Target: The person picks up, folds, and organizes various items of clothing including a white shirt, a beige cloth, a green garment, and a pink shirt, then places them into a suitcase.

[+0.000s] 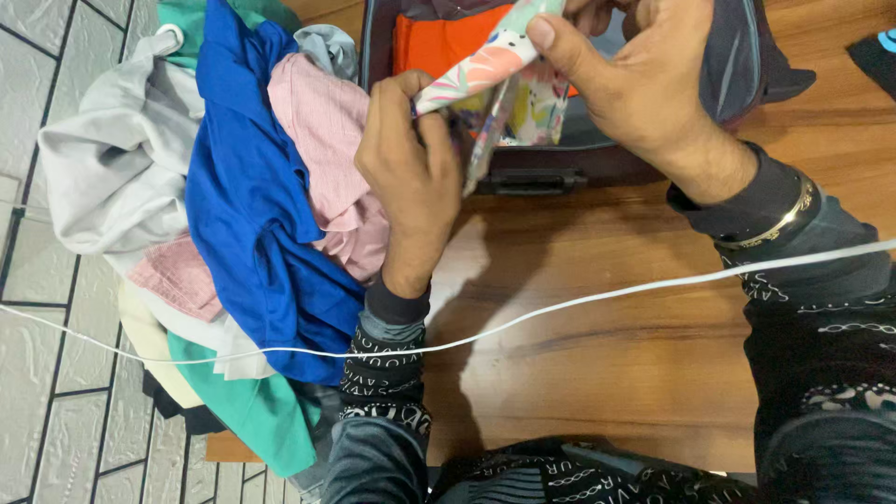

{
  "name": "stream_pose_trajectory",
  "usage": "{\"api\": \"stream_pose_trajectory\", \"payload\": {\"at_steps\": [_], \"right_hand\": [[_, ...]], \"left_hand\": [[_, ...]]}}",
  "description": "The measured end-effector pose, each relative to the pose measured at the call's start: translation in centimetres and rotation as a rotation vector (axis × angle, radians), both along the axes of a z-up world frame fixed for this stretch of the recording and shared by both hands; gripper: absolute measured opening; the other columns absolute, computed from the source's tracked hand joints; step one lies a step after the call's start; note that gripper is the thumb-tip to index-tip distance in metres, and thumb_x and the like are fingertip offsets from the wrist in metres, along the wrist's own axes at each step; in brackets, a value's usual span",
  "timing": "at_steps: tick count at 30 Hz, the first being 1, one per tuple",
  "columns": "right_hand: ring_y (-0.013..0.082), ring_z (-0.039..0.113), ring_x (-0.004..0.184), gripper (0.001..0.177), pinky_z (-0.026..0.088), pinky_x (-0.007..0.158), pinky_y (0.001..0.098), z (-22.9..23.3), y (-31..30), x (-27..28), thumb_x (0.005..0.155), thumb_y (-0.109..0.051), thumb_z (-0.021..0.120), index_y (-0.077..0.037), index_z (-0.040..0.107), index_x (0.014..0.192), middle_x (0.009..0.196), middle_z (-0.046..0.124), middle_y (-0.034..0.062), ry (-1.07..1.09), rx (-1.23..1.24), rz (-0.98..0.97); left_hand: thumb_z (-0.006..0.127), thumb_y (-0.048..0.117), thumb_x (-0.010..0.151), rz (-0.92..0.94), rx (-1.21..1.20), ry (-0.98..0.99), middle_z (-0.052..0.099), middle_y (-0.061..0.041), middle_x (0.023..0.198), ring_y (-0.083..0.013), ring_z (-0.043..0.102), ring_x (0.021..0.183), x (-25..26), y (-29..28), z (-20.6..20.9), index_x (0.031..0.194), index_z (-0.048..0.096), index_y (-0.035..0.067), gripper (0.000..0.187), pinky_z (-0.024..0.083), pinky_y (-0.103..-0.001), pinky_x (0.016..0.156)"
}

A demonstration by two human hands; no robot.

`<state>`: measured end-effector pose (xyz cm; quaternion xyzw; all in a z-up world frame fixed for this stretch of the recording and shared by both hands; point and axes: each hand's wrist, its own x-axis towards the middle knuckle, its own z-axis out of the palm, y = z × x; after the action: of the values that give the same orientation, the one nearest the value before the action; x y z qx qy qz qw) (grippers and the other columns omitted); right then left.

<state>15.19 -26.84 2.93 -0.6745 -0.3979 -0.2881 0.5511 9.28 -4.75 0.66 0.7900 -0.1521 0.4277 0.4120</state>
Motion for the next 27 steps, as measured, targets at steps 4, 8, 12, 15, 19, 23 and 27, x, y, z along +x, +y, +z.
{"api": "stream_pose_trajectory", "payload": {"at_steps": [4,8,12,15,19,23,27], "right_hand": [[0.0088,0.064,0.08,0.02,0.051,0.071,0.0226,-0.2,-0.8,-3.3,0.109,-0.006,0.08,0.002,0.062,0.109,0.1,0.067,0.0082,0.087,0.027,-0.038],[0.0108,0.068,0.086,0.015,0.053,0.075,0.0228,0.5,-1.5,-5.8,0.11,-0.006,0.077,0.002,0.065,0.113,0.099,0.069,0.0084,0.058,-0.096,0.05],[0.0194,0.066,0.089,0.039,0.053,0.073,0.0293,1.8,-1.0,-9.5,0.087,-0.015,0.088,0.002,0.065,0.114,0.109,0.067,0.015,-0.113,-0.358,0.093],[0.0264,0.067,0.093,0.055,0.056,0.078,0.0357,2.1,0.6,-12.2,0.075,-0.021,0.09,0.003,0.063,0.116,0.112,0.063,0.0178,-0.234,-0.409,0.122],[0.0296,0.068,0.095,0.041,0.056,0.08,0.0362,1.5,1.3,-14.6,0.081,-0.006,0.085,-0.002,0.065,0.116,0.11,0.064,0.013,-0.375,-0.461,-0.092],[0.0306,0.068,0.09,0.025,0.055,0.078,0.0374,1.0,1.0,-15.7,0.091,0.002,0.079,-0.002,0.064,0.111,0.105,0.065,0.0121,-0.347,-0.379,-0.212],[0.036,0.066,0.085,0.02,0.052,0.071,0.0412,0.8,1.6,-16.7,0.091,0.007,0.068,0.004,0.06,0.109,0.099,0.064,0.0191,-0.356,-0.269,-0.306]], "left_hand": [[0.052,0.005,0.105,-0.626,-0.554,0.427,0.07,-0.002,0.095,-0.0072,0.06,0.082,-1.0,1.5,-0.3,0.114,0.067,-0.003,0.02,0.049,-0.025,0.077],[0.055,0.011,0.11,-0.78,-0.688,0.549,0.07,-0.003,0.097,-0.0062,0.062,0.085,-2.8,2.0,-0.5,0.113,0.068,-0.005,0.021,0.05,-0.023,0.077],[0.056,0.015,0.116,-0.9,-0.785,0.585,0.069,-0.005,0.1,-0.0082,0.062,0.087,-3.8,1.6,-1.1,0.121,0.065,-0.008,0.025,0.05,-0.025,0.08],[0.058,0.014,0.106,-0.937,-0.826,0.581,0.072,-0.008,0.096,-0.0104,0.066,0.08,-5.6,1.1,-0.8,0.138,0.054,0.003,0.034,0.053,-0.026,0.073],[0.062,0.015,0.108,-1.021,-0.83,0.596,0.069,-0.01,0.103,-0.0119,0.065,0.085,-8.9,0.2,0.8,0.146,0.05,0.002,0.042,0.054,-0.028,0.075],[0.076,0.011,0.103,-1.053,-0.444,0.57,0.065,-0.008,0.12,-0.0102,0.064,0.104,-12.7,0.3,3.7,0.145,0.05,0.001,0.05,0.054,-0.026,0.093],[0.083,0.0,0.099,-1.083,-0.21,0.468,0.064,-0.006,0.13,-0.0088,0.061,0.117,-16.4,0.7,6.5,0.141,0.057,-0.001,0.049,0.051,-0.024,0.11]]}}
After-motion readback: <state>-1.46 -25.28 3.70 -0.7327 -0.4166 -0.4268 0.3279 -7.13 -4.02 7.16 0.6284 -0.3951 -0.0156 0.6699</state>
